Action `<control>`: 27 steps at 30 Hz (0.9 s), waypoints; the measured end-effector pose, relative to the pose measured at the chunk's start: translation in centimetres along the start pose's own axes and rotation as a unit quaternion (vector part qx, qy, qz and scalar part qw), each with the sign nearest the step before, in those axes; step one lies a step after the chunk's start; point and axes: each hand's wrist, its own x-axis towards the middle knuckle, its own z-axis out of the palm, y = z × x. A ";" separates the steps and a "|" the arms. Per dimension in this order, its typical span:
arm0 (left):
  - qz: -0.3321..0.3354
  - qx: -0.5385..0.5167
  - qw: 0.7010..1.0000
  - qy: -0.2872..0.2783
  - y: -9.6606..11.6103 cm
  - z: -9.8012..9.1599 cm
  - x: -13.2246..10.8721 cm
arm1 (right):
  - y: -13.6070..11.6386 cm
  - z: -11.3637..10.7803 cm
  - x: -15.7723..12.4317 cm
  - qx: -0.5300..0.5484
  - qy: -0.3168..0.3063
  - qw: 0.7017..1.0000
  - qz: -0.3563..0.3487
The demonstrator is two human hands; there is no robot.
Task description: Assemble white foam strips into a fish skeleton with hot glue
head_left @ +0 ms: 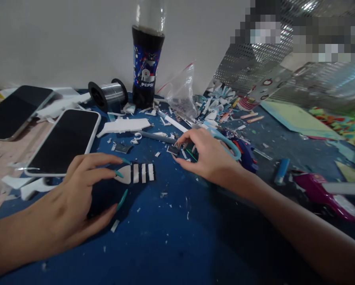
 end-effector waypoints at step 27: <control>0.110 0.058 0.985 0.124 2.4 0.6 6.4 | -1.7 -1.4 -3.9 0.268 0.100 0.944 0.165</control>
